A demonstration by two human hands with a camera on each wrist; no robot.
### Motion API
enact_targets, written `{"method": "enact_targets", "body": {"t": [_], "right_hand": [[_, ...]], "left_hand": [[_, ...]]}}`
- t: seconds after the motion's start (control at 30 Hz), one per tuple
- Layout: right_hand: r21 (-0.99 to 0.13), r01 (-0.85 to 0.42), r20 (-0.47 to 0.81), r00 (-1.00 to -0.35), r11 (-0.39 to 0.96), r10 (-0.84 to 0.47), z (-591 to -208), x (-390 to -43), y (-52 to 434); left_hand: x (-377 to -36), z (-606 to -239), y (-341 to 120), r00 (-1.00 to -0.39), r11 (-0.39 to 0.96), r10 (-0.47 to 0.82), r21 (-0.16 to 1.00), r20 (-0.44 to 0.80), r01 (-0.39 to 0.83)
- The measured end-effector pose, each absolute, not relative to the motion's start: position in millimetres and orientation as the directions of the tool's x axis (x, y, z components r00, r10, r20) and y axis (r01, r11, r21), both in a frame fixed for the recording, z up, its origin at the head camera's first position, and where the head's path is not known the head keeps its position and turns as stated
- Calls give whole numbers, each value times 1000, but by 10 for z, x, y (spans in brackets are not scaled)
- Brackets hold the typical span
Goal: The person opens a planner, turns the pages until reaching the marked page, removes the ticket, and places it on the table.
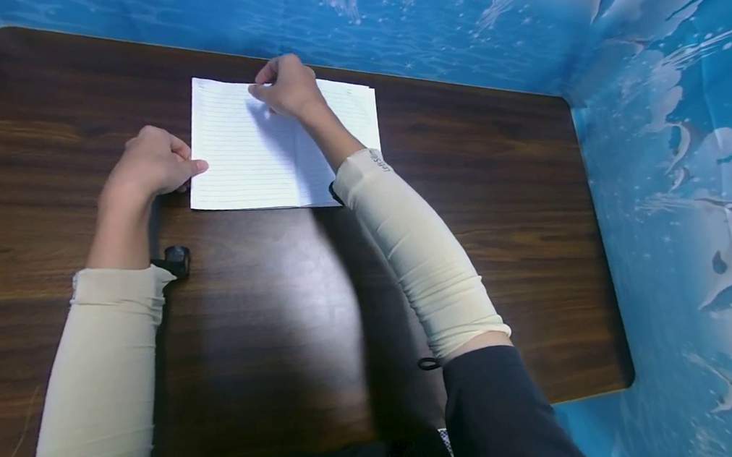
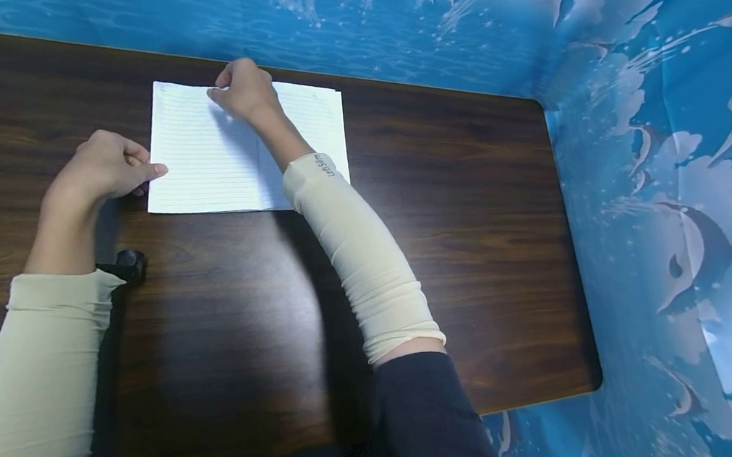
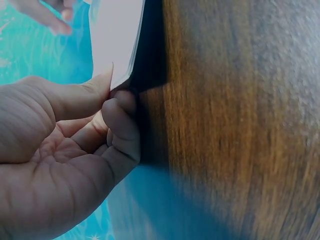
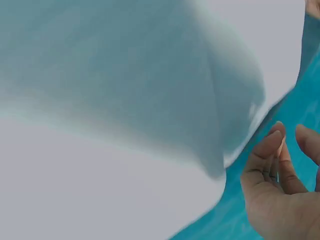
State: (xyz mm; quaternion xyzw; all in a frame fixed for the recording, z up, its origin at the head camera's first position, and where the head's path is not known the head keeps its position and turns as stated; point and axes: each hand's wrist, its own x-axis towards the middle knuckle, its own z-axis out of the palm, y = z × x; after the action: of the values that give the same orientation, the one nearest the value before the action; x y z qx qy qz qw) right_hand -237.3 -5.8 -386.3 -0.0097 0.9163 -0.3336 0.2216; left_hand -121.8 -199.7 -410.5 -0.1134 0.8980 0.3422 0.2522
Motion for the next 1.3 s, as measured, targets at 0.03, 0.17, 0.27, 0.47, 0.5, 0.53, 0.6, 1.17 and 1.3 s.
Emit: {"method": "enact_targets", "body": {"t": [0.03,0.17,0.27,0.47,0.5,0.53,0.6,1.17,1.3], "right_hand": [[-617,139,-399,-904,775,-155,-3825,-2396,-5],[-624,175,-399,-909,762,-117,-3668,-2466,207],[-623,193,-396,-913,758,-93,-3576,-2498,361],[-652,256,-416,-907,714,-55,-3541,-2553,613],[-661,271,-424,-904,700,-50,-3539,-2566,657],[-669,284,-431,-901,687,-47,-3538,-2583,701],[-667,314,-451,-892,676,-30,-3532,-2619,786],[-233,586,-663,-680,776,314,-3676,-2822,1082],[-180,585,-671,-661,791,336,-3769,-2765,1054]], "left_hand": [[-1215,-4109,-2000,-846,739,-31,558,-532,-377],[-1217,-4131,-2005,-850,744,-29,557,-526,-369],[-1218,-4135,-2004,-855,746,-25,560,-517,-360],[-1219,-4145,-2025,-855,751,-22,556,-518,-356],[-1221,-4145,-2027,-854,750,-22,556,-519,-357],[-1223,-4145,-2029,-855,751,-23,555,-519,-357],[-1227,-4143,-2028,-854,750,-26,555,-520,-360],[-1225,-4129,-2005,-841,751,-36,541,-540,-379],[-1239,-4121,-1994,-841,755,-38,536,-539,-378]]}}
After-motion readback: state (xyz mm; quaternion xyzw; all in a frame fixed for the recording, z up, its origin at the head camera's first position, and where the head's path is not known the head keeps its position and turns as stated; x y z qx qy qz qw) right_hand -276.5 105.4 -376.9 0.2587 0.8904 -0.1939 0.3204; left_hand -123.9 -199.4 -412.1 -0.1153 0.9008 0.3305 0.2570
